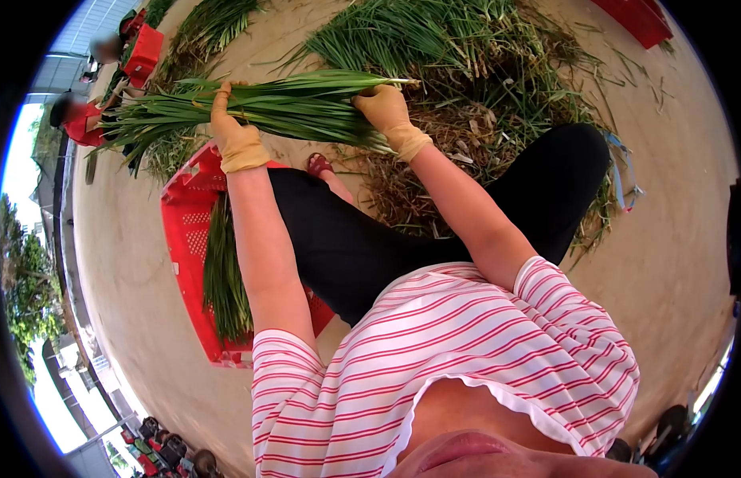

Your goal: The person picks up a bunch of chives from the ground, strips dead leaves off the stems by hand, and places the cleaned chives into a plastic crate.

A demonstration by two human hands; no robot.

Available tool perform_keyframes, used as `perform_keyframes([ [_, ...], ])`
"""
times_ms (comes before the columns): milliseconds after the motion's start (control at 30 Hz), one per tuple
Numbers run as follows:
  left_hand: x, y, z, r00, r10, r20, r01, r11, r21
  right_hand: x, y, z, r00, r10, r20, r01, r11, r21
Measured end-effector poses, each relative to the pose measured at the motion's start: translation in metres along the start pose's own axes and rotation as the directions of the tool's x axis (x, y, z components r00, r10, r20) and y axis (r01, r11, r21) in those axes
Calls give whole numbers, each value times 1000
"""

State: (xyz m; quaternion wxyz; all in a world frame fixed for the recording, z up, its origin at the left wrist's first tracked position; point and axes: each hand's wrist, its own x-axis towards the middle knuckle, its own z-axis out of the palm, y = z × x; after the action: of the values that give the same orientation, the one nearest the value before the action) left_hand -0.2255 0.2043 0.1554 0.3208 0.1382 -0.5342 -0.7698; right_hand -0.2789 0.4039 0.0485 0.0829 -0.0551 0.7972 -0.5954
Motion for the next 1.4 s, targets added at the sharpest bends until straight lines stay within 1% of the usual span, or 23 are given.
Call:
perform_keyframes([
  [100, 3, 5, 2, 996, -76, -46, 75, 997, -29, -1, 0, 0, 987, -137, -80, 142, 988, 54],
  [167, 1, 5, 7, 994, -79, -70, 74, 995, -71, -3, -2, -3, 992, -48, 117, -33, 799, 601],
  [333, 2, 4, 8, 999, -36, -24, 34, 996, -78, -9, -8, -11, 964, 29, 263, -186, 782, 595],
  [433, -2, 1, 13, 989, -112, -98, 100, 988, -115, -15, -15, -14, 855, -229, 464, -315, 481, 818],
  [500, -4, -2, 9, 1000, 1, 9, -2, 997, 82, -23, -23, -18, 777, -278, 565, -385, 501, 775],
  [567, 5, 0, 6, 998, -42, -45, 42, 999, 14, -27, -31, -30, 592, -419, 688, -461, 524, 716],
  [600, 9, 0, 4, 991, -97, -92, 92, 994, -59, -29, -31, -41, 594, -418, 687, -459, 525, 716],
  [667, 11, 7, 2, 987, -129, -97, 114, 983, -143, -33, -25, -70, 491, -626, 606, -579, 286, 764],
  [733, 11, 13, -5, 977, -170, -127, 132, 955, -266, -22, -19, -103, 488, -783, 384, -428, 169, 888],
  [800, 15, 12, -11, 972, -177, -154, 123, 943, -308, 6, -4, -140, 352, -918, 184, -358, 49, 932],
  [867, 14, 12, -12, 976, -151, -155, 97, 946, -309, 14, 3, -172, 402, -912, -77, -308, -213, 927],
  [900, 13, 12, -11, 976, -149, -159, 93, 945, -313, 19, 11, -185, 398, -914, -71, -312, -208, 927],
  [967, 10, 13, -8, 979, -120, -168, 71, 959, -274, 25, 32, -197, 701, -713, 7, -197, -184, 963],
  [1000, 8, 11, -8, 978, -122, -168, 72, 959, -276, 21, 36, -189, 702, -712, 9, -197, -182, 963],
  [1033, 8, 10, -6, 980, -95, -174, 57, 976, -212, 16, 39, -175, 775, -626, 88, 64, 216, 974],
  [1067, 11, 9, -2, 983, -65, -172, 39, 988, -149, 13, 40, -157, 852, -515, 101, 267, 591, 761],
  [1100, 15, 5, -5, 984, -71, -164, 54, 993, -102, 10, 36, -135, 915, -400, 48, 354, 856, 378],
  [1133, 19, 4, 0, 985, -60, -162, 43, 993, -106, 9, 26, -116, 946, -320, -55, 315, 945, -84],
  [1200, 14, -2, 0, 977, -96, -191, 81, 993, -88, -15, -4, -72, 799, -599, 51, 565, 720, -402],
  [1267, 11, -5, 5, 974, -155, -167, 139, 984, -108, -29, -24, -37, 675, -717, 176, 659, 478, -580],
  [1300, 11, -6, 8, 967, -212, -141, 194, 972, -129, -28, -29, -29, 676, -717, 172, 656, 479, -583],
  [1367, 12, -6, 11, 943, -318, -94, 300, 939, -166, -23, -37, -20, 806, -385, 450, 566, 724, -394],
  [1400, 11, -3, 9, 943, -317, -101, 298, 940, -167, -19, -39, -23, 803, -385, 455, 568, 724, -390],
])
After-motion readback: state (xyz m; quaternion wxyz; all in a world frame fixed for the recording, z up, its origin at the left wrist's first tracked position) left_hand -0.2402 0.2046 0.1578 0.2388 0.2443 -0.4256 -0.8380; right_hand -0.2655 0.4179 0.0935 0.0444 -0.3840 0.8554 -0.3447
